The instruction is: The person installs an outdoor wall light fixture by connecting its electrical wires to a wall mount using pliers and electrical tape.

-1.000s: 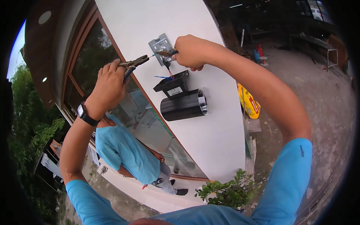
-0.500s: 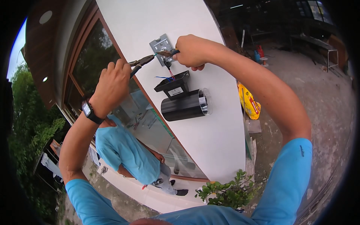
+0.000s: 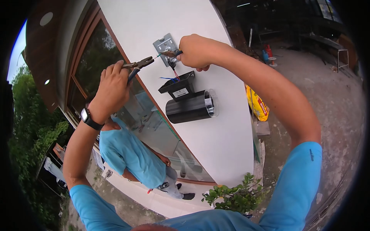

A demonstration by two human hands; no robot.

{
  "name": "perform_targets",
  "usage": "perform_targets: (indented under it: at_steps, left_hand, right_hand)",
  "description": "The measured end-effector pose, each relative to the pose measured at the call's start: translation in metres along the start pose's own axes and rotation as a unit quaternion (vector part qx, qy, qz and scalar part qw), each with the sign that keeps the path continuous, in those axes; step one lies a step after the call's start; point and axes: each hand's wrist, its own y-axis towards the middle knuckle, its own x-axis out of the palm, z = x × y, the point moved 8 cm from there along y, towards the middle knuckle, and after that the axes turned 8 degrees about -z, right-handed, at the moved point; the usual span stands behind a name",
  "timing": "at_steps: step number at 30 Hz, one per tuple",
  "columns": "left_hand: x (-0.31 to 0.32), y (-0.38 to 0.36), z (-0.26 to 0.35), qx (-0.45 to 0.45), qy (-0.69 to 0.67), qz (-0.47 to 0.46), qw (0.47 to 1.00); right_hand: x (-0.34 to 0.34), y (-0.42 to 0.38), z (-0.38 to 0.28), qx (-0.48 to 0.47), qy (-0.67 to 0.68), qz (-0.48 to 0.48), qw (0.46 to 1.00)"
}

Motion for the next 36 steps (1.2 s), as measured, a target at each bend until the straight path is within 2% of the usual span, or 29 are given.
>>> perform_targets:
  at_steps: [4,7,10,13,14,15,16,17,19,20,21,22,23,24,25,26,29,36]
  left_hand:
    - [0.000,0.003,0.010,0.027,0.120,0.073,0.990]
    - [-0.003,0.008,0.015,0.021,0.149,0.085,0.985]
    - [-0.004,0.015,0.014,-0.040,0.057,-0.084,0.994]
    - [0.001,0.013,0.013,-0.004,0.061,-0.049,0.997]
    - [0.015,0.015,0.001,-0.036,-0.158,-0.146,0.976]
    - [0.024,0.019,-0.006,-0.065,-0.367,-0.235,0.898]
    - [0.032,0.016,-0.006,-0.091,-0.555,-0.309,0.767]
    - [0.048,0.014,-0.010,-0.094,-0.734,-0.321,0.590]
    - [0.046,0.014,-0.010,-0.090,-0.728,-0.341,0.588]
    - [0.042,0.017,-0.015,-0.090,-0.607,-0.337,0.714]
    - [0.023,0.016,-0.012,-0.088,-0.467,-0.323,0.819]
    - [0.010,0.013,-0.012,-0.083,-0.312,-0.298,0.898]
    - [0.003,0.012,-0.013,-0.042,-0.216,-0.198,0.955]
    - [0.005,0.004,-0.011,0.002,-0.118,-0.095,0.988]
    - [-0.006,-0.003,0.001,0.047,-0.021,0.010,0.999]
    - [0.000,-0.003,0.000,0.014,-0.009,-0.022,1.000]
    - [-0.004,-0.002,0.006,0.002,0.068,0.035,0.997]
    - [-0.004,0.007,0.014,-0.004,0.157,0.062,0.986]
  right_hand:
    - [0.000,0.002,0.001,0.007,-0.001,-0.006,1.000]
    - [0.000,0.001,0.001,0.010,0.018,-0.010,1.000]
    - [0.000,0.002,0.003,0.007,0.006,-0.009,1.000]
    - [0.000,-0.001,0.000,0.006,0.000,-0.003,1.000]
    - [0.001,0.000,0.000,-0.005,-0.031,0.006,0.999]
    - [0.003,0.003,0.003,-0.015,-0.063,0.015,0.998]
    - [0.003,0.004,0.004,-0.025,-0.095,0.025,0.995]
    - [0.000,0.005,0.006,-0.024,-0.084,0.024,0.996]
    - [0.003,0.002,0.009,-0.018,-0.053,0.018,0.998]
    - [0.003,0.001,0.009,-0.011,-0.047,0.011,0.999]
    - [0.001,-0.002,0.005,-0.004,-0.040,0.004,0.999]
    - [0.000,-0.003,0.002,0.001,-0.034,-0.003,0.999]
    - [-0.002,-0.002,0.001,-0.003,-0.022,-0.001,1.000]
    - [-0.002,-0.002,0.002,-0.004,-0.010,-0.002,1.000]
    - [-0.001,-0.002,0.003,-0.004,0.001,-0.005,1.000]
    - [0.001,-0.002,0.004,0.000,-0.002,-0.008,1.000]
    - [-0.002,0.001,-0.001,0.005,-0.008,-0.011,1.000]
    - [-0.001,0.003,0.002,0.018,0.000,-0.024,1.000]
